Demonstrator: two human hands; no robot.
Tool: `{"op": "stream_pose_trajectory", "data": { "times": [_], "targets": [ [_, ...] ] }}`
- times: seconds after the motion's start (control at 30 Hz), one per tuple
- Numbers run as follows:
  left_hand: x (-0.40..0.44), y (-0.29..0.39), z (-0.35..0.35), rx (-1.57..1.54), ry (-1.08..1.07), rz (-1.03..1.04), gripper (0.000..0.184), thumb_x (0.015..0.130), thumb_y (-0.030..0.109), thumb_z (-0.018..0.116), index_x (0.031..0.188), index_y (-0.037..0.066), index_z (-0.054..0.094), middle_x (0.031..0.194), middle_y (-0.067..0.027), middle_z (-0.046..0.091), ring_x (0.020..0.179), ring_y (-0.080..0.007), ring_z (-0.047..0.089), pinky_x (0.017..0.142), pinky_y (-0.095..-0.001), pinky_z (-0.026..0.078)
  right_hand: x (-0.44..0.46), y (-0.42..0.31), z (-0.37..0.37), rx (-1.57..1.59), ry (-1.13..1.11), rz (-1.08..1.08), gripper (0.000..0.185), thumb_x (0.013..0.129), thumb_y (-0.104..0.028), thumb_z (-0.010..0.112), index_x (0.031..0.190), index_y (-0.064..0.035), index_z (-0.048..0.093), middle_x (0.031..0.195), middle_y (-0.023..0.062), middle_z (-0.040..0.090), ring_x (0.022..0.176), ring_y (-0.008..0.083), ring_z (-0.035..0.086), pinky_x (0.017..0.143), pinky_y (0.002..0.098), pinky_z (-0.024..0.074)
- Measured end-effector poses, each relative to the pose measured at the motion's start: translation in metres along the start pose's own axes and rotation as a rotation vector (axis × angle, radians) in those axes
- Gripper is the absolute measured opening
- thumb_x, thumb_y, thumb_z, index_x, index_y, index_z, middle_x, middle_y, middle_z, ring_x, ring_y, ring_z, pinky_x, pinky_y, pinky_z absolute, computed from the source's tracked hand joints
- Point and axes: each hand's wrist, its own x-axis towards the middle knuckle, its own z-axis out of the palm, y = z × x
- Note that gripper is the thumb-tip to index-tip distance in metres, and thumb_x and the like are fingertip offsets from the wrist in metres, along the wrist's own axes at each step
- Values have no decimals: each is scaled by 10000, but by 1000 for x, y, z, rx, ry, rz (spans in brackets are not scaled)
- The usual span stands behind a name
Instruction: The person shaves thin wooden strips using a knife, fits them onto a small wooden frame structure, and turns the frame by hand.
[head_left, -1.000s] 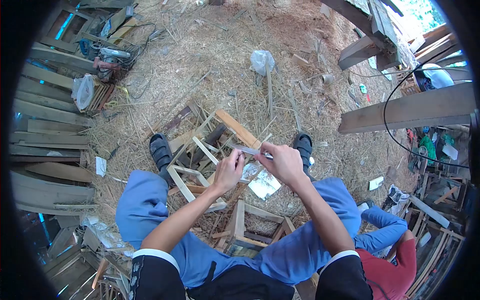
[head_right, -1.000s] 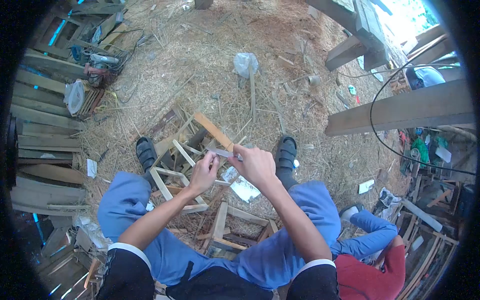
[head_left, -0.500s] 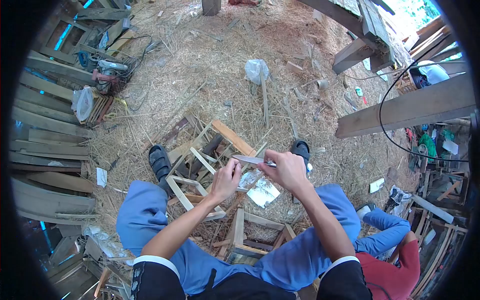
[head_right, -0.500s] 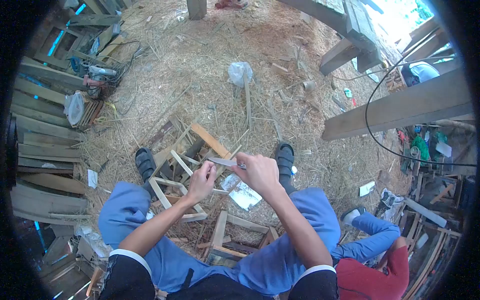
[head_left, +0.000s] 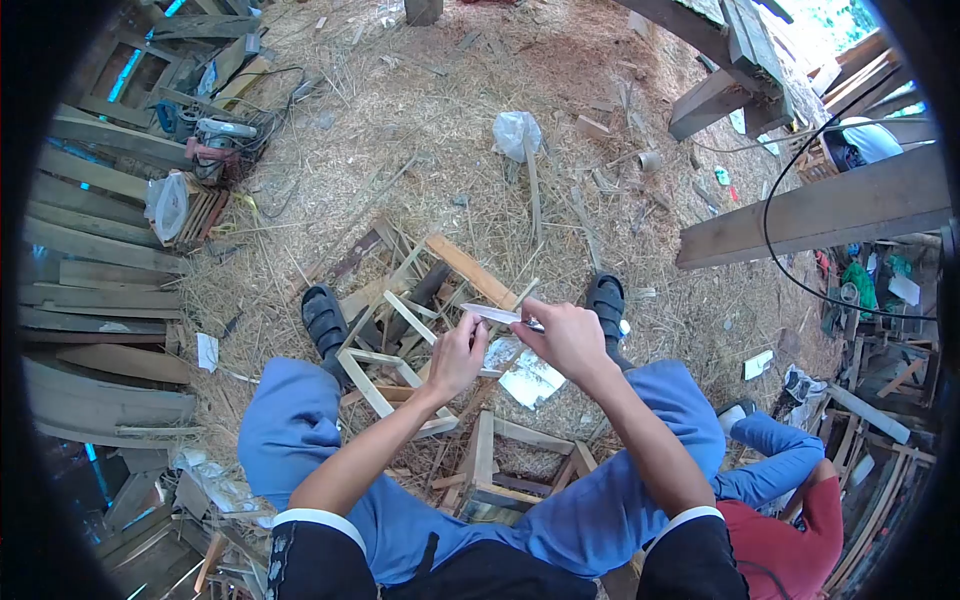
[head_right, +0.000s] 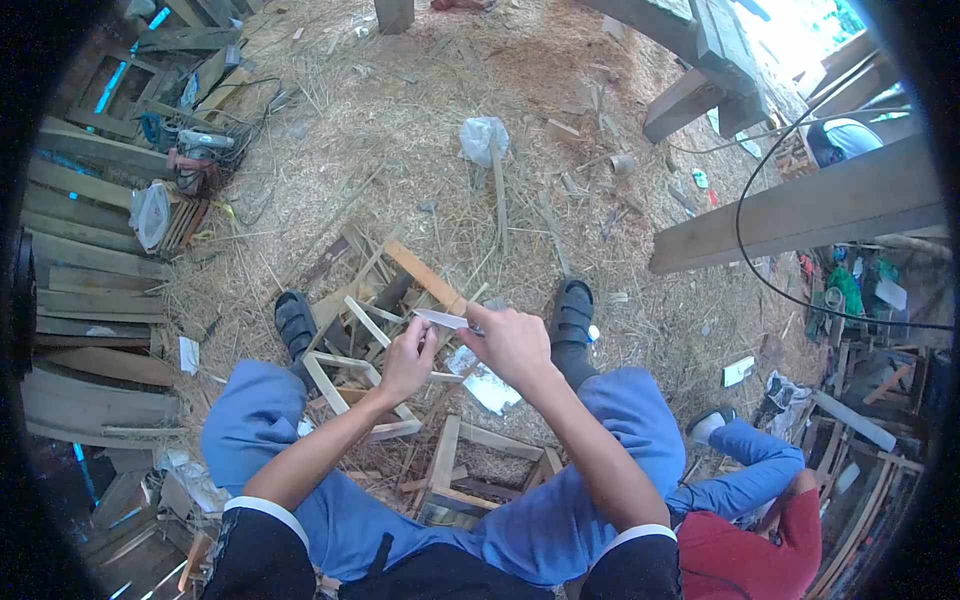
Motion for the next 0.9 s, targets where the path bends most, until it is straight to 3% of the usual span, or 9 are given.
{"op": "stream_pose_trajectory", "data": {
  "times": [0.37,0.9],
  "targets": [
    [1,3,4,-32,-6,11,180,1057,225,542,1104,56,585,765,-189,679,739,-399,700,644,-487,510,-3,7,-30,-54,-69,105,281,890,-444,736,980,-178,735,741,122,726,699,332,728,624,463,547],
    [2,-4,15,-16,30,34,172,1041,200,541,1093,43,590,750,-186,677,707,-396,689,632,-491,500,-5,13,-1,-37,6,-7,277,935,-420,692,952,-145,669,733,111,713,697,331,724,596,466,542]
  ]
}}
